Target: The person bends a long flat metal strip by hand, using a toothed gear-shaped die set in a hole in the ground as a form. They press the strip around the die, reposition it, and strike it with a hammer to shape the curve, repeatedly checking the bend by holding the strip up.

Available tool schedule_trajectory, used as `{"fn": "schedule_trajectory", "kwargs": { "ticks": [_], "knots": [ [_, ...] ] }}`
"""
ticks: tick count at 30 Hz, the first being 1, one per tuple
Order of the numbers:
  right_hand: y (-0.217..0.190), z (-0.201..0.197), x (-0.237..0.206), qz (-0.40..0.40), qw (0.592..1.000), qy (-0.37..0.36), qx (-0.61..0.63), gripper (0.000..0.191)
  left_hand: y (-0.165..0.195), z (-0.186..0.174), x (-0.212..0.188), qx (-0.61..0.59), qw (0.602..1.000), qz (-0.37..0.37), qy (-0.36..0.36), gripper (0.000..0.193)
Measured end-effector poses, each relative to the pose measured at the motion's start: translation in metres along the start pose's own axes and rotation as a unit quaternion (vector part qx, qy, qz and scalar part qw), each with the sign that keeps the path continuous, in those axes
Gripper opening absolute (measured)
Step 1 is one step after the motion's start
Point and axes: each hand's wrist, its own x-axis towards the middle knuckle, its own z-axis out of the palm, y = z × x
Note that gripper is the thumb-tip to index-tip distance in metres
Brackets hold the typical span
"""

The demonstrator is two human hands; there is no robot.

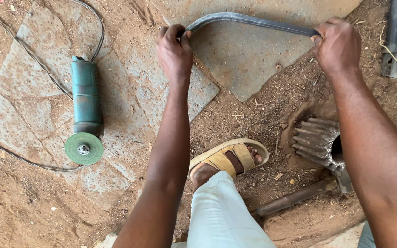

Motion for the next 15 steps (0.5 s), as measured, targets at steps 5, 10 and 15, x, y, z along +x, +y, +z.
{"fn": "schedule_trajectory", "kwargs": {
  "ticks": [5,10,15],
  "knots": [
    [0.002,0.003,-0.001,-0.01,1.0,0.015,-0.009,0.015,-0.002,-0.001,-0.001,-0.003,1.0,0.01,-0.004,0.012],
    [0.003,0.005,-0.002,-0.01,1.0,0.022,-0.015,0.015,-0.011,0.003,-0.001,-0.044,0.998,0.0,-0.04,0.013],
    [0.003,0.006,-0.005,-0.005,1.0,0.021,0.011,0.012,-0.023,0.006,-0.001,-0.039,0.997,-0.01,-0.063,0.02]
  ]
}}
